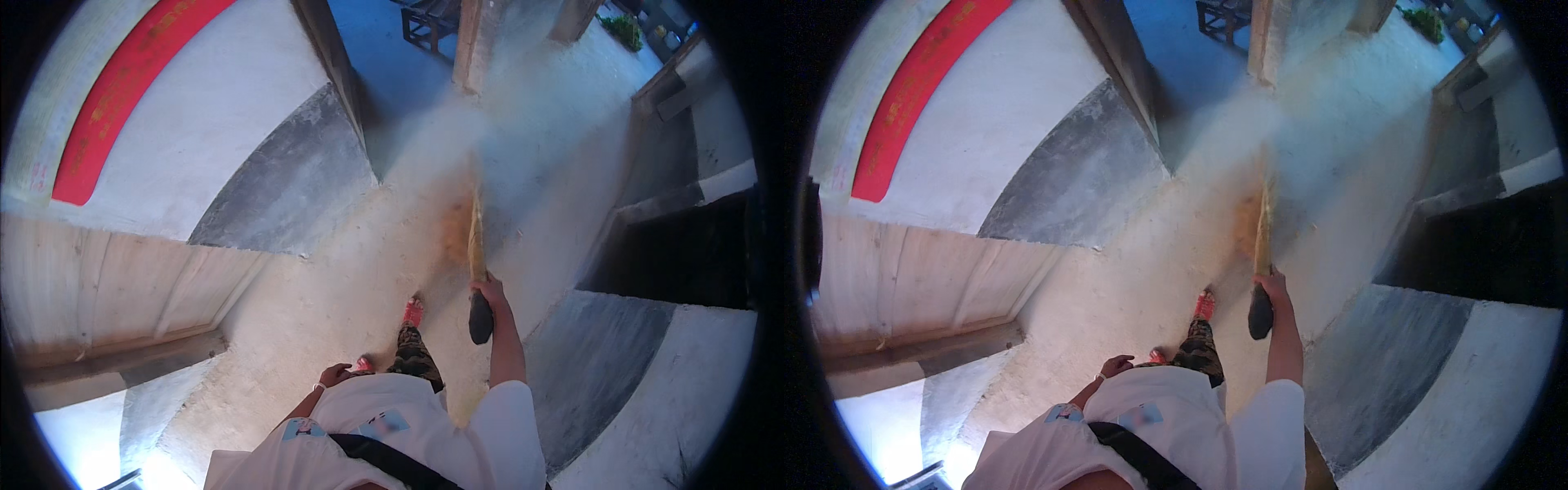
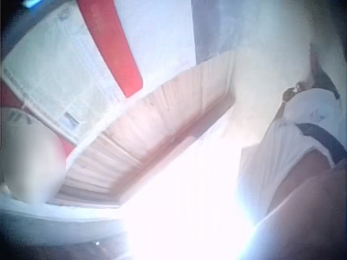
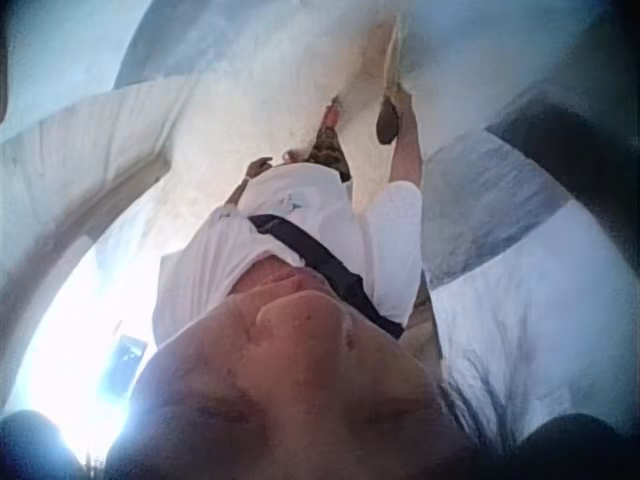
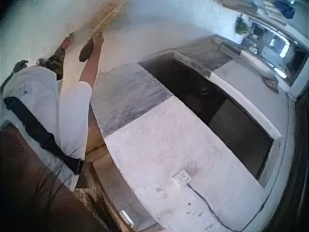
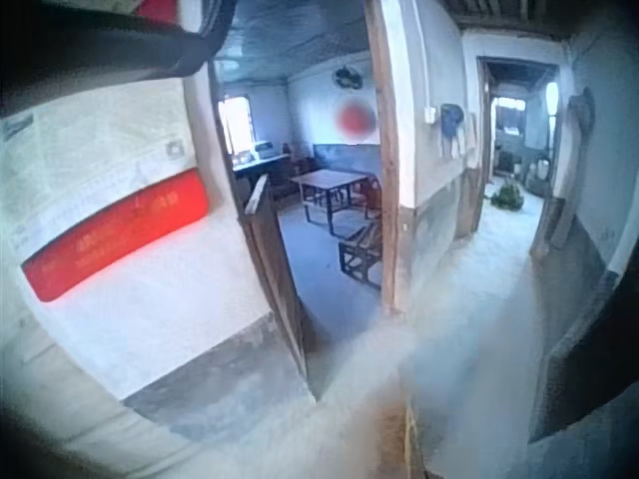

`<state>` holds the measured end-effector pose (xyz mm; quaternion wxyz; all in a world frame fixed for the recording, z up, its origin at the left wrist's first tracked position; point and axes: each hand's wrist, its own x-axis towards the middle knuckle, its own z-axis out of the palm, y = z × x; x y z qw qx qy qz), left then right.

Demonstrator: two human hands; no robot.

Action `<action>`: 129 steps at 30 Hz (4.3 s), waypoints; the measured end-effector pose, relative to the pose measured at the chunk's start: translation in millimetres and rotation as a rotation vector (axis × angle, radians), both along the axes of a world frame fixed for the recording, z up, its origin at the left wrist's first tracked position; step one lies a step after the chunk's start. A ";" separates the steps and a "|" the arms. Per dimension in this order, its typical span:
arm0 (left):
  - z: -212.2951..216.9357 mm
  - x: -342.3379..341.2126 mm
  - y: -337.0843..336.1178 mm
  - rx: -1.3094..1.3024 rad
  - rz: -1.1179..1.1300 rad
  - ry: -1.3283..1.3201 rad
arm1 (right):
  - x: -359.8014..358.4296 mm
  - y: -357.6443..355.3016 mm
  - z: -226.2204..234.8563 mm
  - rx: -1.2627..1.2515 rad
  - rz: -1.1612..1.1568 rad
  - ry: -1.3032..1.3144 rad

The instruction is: The person sweeps a concrete floor with a traditional straw broom, moving from an outdoor area into an indoor room. They sweep around various objects like buckets and crates, then proceed down a short flight of stairs and into a hallway.

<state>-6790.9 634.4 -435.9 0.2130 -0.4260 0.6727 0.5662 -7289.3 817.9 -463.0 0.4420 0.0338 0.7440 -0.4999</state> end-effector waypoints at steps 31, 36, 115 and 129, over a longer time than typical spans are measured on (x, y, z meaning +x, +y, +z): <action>13.9 -203.4 -206.3 0.075 -0.648 0.196 | 333.2 33.8 73.6 0.437 -0.500 0.154; -3.6 -189.1 -249.7 0.011 -0.694 0.137 | 390.0 3.5 80.5 0.344 -0.996 -0.086; 19.3 -431.5 -31.8 -0.163 -0.770 0.126 | -57.0 176.5 -19.2 0.039 -1.006 -0.271; -40.8 -623.8 39.2 -0.070 -0.852 0.308 | -199.4 231.6 65.8 -0.012 -0.758 0.097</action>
